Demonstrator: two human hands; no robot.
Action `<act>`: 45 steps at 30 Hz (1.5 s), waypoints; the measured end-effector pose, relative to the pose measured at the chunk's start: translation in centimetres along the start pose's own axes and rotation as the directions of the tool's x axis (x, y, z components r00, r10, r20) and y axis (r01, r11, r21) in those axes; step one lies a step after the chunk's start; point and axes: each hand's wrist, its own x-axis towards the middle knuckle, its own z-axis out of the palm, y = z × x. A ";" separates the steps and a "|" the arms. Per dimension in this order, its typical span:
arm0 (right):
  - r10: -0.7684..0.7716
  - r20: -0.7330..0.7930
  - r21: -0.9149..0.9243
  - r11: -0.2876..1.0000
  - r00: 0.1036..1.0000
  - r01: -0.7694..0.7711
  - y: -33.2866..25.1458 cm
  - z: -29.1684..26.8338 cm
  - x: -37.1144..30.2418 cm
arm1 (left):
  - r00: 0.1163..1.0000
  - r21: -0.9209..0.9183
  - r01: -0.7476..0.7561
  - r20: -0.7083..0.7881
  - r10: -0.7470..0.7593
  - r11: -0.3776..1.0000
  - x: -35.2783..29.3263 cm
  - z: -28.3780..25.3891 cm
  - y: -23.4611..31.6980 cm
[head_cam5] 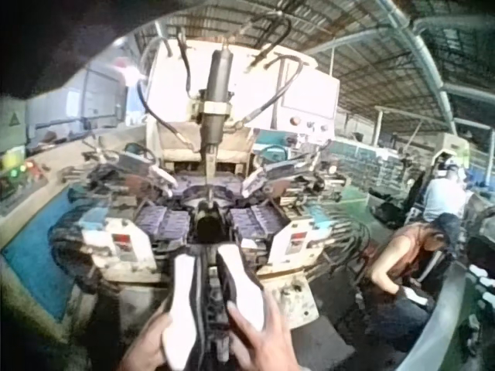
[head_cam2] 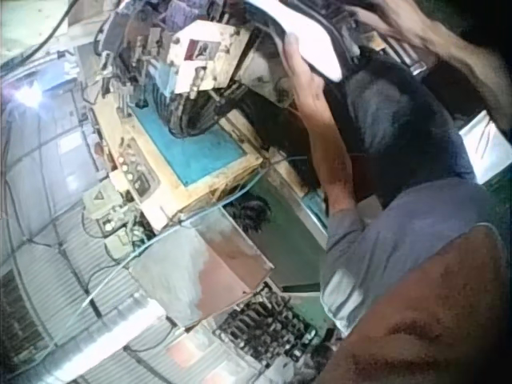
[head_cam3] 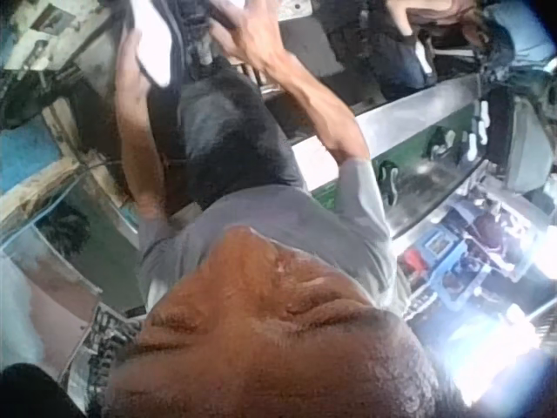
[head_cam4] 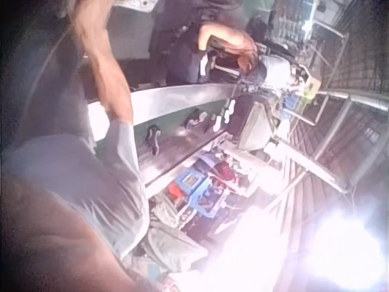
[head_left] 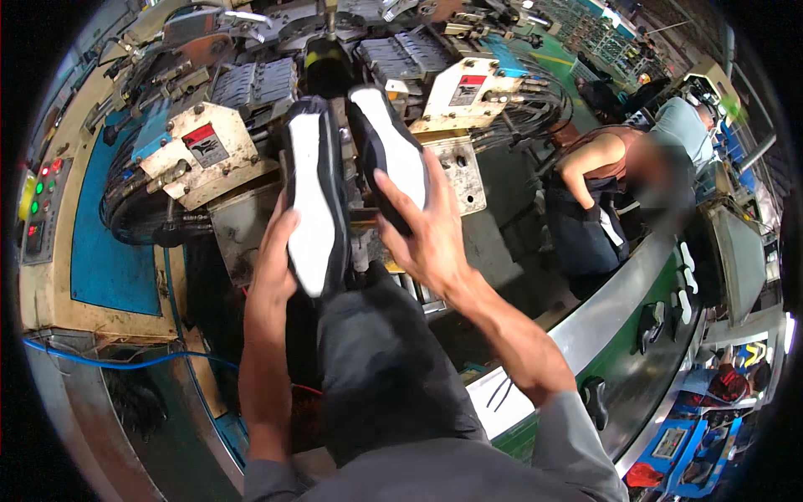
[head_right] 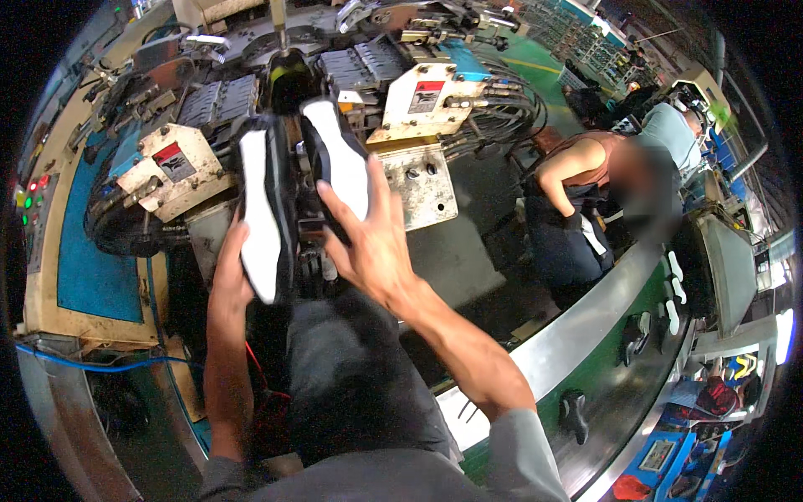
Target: Placing shoe uppers and soles into a lasting machine to shape and attach them.
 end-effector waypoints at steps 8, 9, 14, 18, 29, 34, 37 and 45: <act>0.150 0.050 0.037 0.988 0.987 -0.152 0.4 8.9 3.4 | 0.916 -0.158 0.071 -0.379 -0.127 0.985 -16.5 -3.1 -3.5; 0.146 0.038 0.038 0.988 0.989 -0.148 0.5 9.1 3.1 | 0.911 -0.165 0.083 -0.387 -0.142 0.983 -17.7 -3.6 -4.4; 0.070 -0.055 0.044 0.997 0.996 -0.067 0.8 9.0 2.2 | 0.861 -0.293 0.113 -0.448 -0.241 0.949 -23.2 -4.9 -8.8; 0.061 0.012 -0.061 0.996 0.998 -0.061 -0.1 9.6 2.8 | 0.884 -0.405 0.126 -0.368 -0.288 0.906 -25.8 -4.5 -12.2; 0.025 0.058 -0.076 0.997 0.998 -0.021 -1.1 11.6 0.0 | 0.829 -0.095 0.282 -0.476 -0.292 0.955 -26.6 -2.9 -15.7; 0.063 0.069 -0.106 0.993 0.996 -0.055 -0.5 13.2 5.1 | 0.792 0.095 0.393 -0.540 -0.284 0.915 -25.3 -3.7 -15.4; 0.115 0.126 -0.142 0.985 0.985 -0.096 0.2 14.0 9.4 | 0.794 0.111 0.418 -0.527 -0.303 0.902 -24.2 -2.8 -14.9; 0.093 0.145 -0.119 0.990 0.985 -0.076 1.7 16.0 15.9 | 0.808 0.167 0.467 -0.479 -0.343 0.868 -20.3 0.1 -13.0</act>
